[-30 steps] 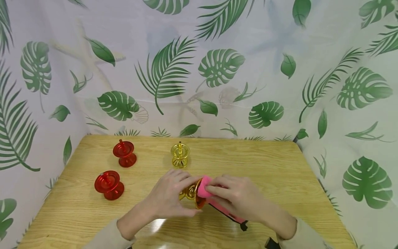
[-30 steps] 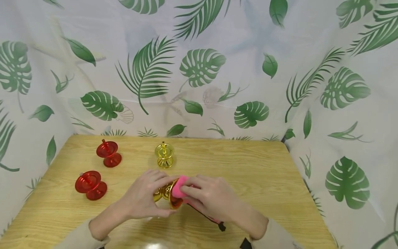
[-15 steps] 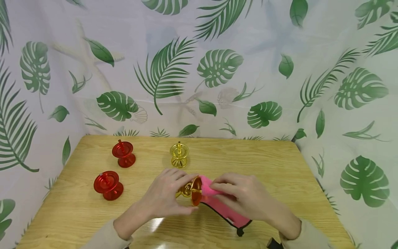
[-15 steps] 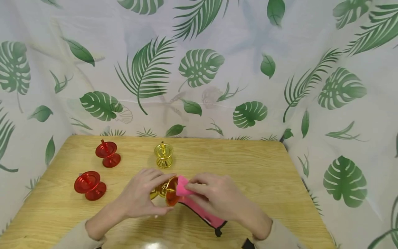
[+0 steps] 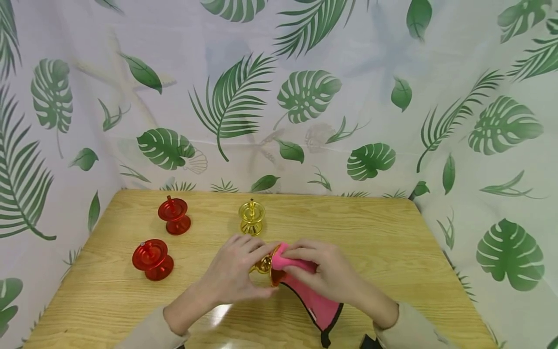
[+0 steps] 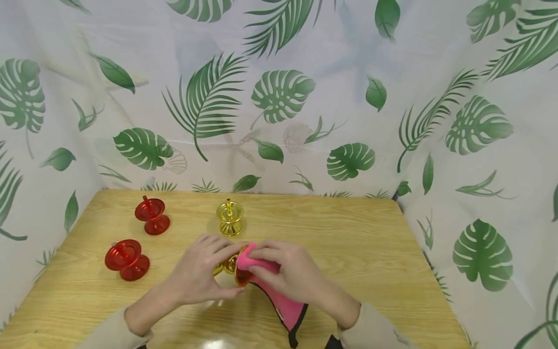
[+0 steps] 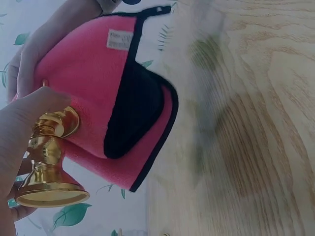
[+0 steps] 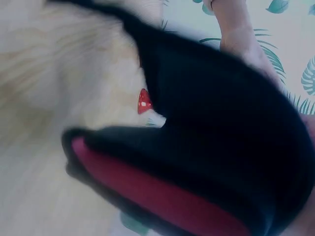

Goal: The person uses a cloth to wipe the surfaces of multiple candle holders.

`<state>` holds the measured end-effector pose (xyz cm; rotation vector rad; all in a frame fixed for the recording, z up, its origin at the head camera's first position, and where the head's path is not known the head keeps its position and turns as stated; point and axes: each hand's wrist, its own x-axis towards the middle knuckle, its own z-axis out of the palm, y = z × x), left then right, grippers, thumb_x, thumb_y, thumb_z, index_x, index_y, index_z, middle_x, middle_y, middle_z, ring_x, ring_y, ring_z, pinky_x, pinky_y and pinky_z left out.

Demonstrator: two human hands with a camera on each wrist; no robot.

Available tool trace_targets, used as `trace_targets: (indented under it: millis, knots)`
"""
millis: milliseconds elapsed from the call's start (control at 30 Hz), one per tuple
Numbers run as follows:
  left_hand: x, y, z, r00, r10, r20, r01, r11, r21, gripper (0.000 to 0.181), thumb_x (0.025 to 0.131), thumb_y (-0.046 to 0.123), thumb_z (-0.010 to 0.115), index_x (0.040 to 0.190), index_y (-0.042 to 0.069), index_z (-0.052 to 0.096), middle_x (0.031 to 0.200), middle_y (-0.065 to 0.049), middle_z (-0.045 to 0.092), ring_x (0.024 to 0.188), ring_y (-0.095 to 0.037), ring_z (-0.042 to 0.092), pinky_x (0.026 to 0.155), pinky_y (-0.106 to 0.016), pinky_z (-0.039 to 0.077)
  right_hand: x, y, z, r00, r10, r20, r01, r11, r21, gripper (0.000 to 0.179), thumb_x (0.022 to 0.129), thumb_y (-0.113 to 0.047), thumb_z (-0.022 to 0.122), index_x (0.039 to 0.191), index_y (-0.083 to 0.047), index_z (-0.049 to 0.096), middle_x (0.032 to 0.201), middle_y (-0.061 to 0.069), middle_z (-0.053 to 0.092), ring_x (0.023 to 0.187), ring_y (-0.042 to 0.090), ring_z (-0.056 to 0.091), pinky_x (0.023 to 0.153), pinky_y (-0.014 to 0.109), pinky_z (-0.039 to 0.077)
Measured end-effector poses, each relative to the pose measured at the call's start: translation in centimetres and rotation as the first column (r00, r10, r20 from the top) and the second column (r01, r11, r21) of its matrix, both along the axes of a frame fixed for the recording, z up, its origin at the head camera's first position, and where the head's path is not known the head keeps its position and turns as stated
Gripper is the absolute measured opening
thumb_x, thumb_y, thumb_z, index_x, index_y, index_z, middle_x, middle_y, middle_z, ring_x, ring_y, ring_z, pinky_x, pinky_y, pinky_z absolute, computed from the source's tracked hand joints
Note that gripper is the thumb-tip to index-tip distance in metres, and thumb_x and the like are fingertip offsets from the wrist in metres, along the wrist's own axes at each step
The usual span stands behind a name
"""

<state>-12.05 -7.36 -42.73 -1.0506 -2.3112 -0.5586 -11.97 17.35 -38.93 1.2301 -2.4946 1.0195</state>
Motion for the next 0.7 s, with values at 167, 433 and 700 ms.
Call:
trace_targets:
  millis: [167, 433, 700]
  knots:
    - [-0.08, 0.11, -0.29, 0.998, -0.004, -0.056, 0.003, 1.0, -0.012, 0.086, 0.059, 0.058, 0.097, 0.129, 0.015, 0.072, 0.103, 0.004, 0.075, 0.097, -0.015, 0.066, 0.09, -0.035, 0.054, -0.27, 0.13, -0.55, 0.962, -0.017, 0.273, 0.05, 0.992, -0.114, 0.015, 0.096, -0.012, 0.077, 0.111, -0.012, 0.081, 0.104, 0.003, 0.081, 0.091, 0.004, 0.071, 0.079, 0.024, 0.06]
    - [-0.14, 0.4, -0.57, 0.993, 0.004, -0.119, -0.008, 1.0, -0.027, 0.086, 0.058, 0.062, 0.096, 0.128, 0.017, 0.073, 0.1, 0.005, 0.073, 0.094, -0.014, 0.065, 0.088, -0.034, 0.054, -0.71, 0.68, -0.43, 0.785, -0.086, 0.614, 0.178, 0.98, -0.09, 0.022, 0.1, -0.022, 0.073, 0.115, -0.006, 0.079, 0.108, 0.016, 0.079, 0.074, 0.007, 0.073, 0.064, 0.025, 0.059]
    - [-0.16, 0.48, -0.43, 0.998, 0.001, -0.068, -0.004, 0.999, -0.05, 0.084, 0.06, 0.06, 0.095, 0.129, 0.018, 0.072, 0.102, 0.006, 0.073, 0.097, -0.014, 0.067, 0.088, -0.033, 0.054, -0.18, 0.58, -0.82, 0.959, -0.02, 0.282, 0.048, 0.995, -0.092, 0.015, 0.097, -0.016, 0.077, 0.111, -0.014, 0.081, 0.102, 0.001, 0.08, 0.086, 0.002, 0.069, 0.072, 0.022, 0.059]
